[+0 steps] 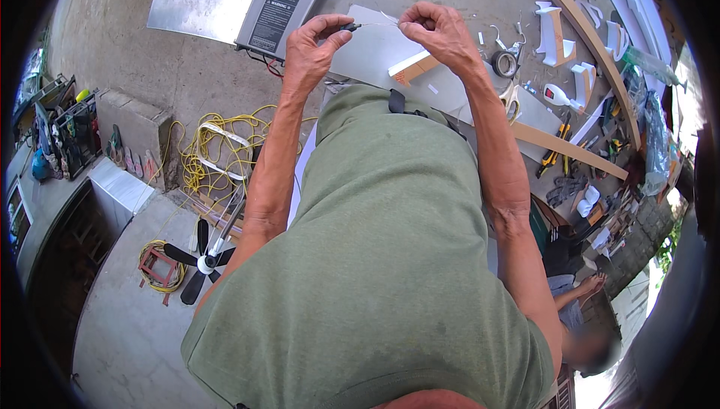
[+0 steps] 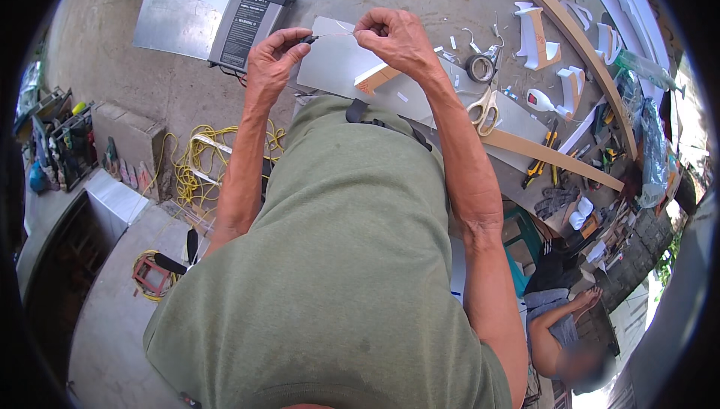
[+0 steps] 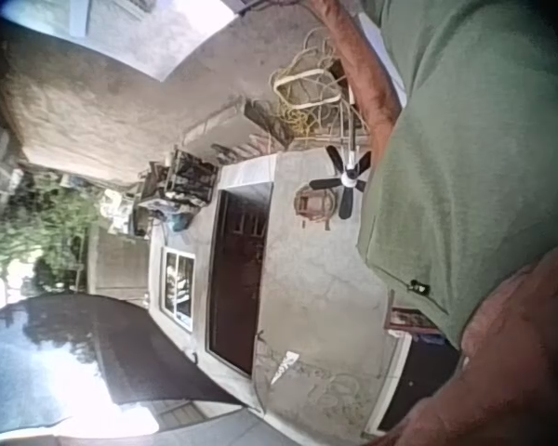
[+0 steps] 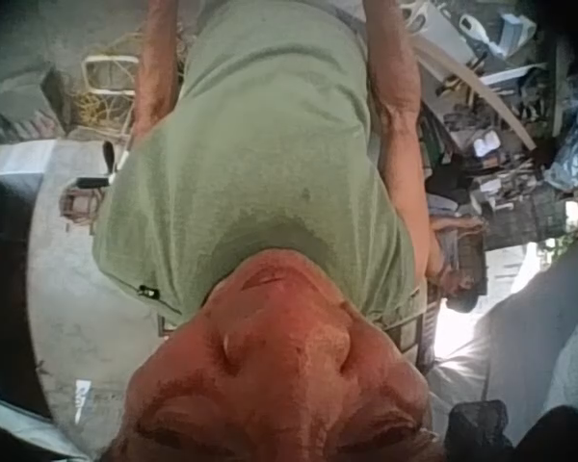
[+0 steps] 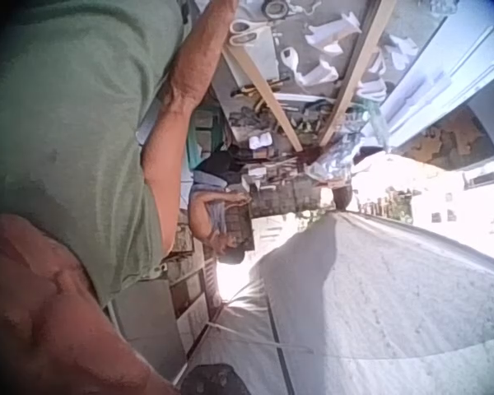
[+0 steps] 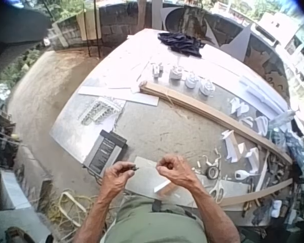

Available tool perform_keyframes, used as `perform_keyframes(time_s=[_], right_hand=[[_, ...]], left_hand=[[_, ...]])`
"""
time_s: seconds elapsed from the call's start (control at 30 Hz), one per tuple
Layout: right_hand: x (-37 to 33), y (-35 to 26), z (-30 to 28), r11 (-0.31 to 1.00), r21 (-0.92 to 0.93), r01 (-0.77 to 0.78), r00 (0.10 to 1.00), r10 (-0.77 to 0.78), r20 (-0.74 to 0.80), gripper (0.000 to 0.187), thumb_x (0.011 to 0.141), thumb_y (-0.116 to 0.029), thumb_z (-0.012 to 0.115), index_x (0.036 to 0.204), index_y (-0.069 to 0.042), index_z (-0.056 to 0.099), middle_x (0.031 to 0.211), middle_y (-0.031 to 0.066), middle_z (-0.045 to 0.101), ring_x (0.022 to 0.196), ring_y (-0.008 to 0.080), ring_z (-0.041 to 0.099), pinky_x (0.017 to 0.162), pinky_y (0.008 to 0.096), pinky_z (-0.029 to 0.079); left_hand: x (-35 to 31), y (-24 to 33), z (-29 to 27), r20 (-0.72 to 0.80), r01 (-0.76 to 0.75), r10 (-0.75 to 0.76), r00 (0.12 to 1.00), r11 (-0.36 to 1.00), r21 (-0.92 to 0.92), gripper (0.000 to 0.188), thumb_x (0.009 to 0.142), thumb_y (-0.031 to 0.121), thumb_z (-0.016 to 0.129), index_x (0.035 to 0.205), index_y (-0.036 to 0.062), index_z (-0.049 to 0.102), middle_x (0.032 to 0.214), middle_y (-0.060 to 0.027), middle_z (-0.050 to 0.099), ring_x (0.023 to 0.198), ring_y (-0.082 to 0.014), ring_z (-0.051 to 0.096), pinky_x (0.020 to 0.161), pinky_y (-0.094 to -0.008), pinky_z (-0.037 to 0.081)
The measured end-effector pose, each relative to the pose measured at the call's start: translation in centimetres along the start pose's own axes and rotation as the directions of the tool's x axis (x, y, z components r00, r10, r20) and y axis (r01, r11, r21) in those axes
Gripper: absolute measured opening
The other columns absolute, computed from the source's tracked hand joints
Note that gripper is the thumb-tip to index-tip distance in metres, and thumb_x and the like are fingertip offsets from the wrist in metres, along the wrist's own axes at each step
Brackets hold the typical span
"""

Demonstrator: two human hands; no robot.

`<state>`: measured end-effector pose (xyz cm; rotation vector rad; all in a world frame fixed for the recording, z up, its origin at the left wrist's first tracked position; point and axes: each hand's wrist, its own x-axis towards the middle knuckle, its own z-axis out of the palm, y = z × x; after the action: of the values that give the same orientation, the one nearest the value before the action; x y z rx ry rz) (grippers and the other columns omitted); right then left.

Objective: Assembling and testing LED components for channel letters or signs.

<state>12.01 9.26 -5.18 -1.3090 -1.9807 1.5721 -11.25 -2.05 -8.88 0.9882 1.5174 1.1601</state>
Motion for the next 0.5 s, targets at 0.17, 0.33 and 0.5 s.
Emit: perform_keyframes(time_s=[0.17, 0.33, 0.5], right_hand=[[-0.18, -0.13, 0.12, 1.000, 0.007, 0.001, 1.000, -0.001, 0.001, 0.028, 0.084, -0.025, 0.070, 0.092, 0.001, 0.075, 0.070, 0.0042, 0.066, 0.065, 0.0117, 0.058, 0.062, 0.0291, 0.048], [-0.15, 0.20, 0.17, 1.000, -0.009, 0.002, 1.000, -0.002, 0.000, 0.028, 0.083, -0.026, 0.070, 0.092, 0.001, 0.076, 0.070, 0.0044, 0.066, 0.066, 0.0121, 0.059, 0.063, 0.0293, 0.049], [-0.16, 0.41, 0.16, 0.999, -0.033, -0.012, 0.999, 0.014, 0.035, 0.027, 0.088, -0.027, 0.071, 0.093, 0.000, 0.075, 0.076, 0.0023, 0.067, 0.071, 0.0103, 0.057, 0.064, 0.0286, 0.046]], left_hand=[[-0.06, -0.08, 0.00, 0.008, 0.000, 0.000, 1.000, 1.000, -0.003, 0.022, 0.091, 0.007, 0.076, 0.113, 0.0041, 0.076, 0.099, -0.0042, 0.077, 0.090, -0.0118, 0.070, 0.081, -0.0264, 0.057], [-0.13, 0.03, -0.09, 0.013, 0.004, -0.005, 1.000, 0.998, 0.056, 0.022, 0.091, 0.008, 0.076, 0.113, 0.0045, 0.077, 0.099, -0.0041, 0.077, 0.090, -0.0119, 0.070, 0.080, -0.0269, 0.057], [-0.16, 0.15, -0.03, 0.020, 0.022, -0.023, 1.000, 0.998, 0.065, 0.022, 0.091, 0.008, 0.076, 0.112, 0.0043, 0.077, 0.098, -0.0043, 0.077, 0.090, -0.0116, 0.070, 0.080, -0.0269, 0.057]])
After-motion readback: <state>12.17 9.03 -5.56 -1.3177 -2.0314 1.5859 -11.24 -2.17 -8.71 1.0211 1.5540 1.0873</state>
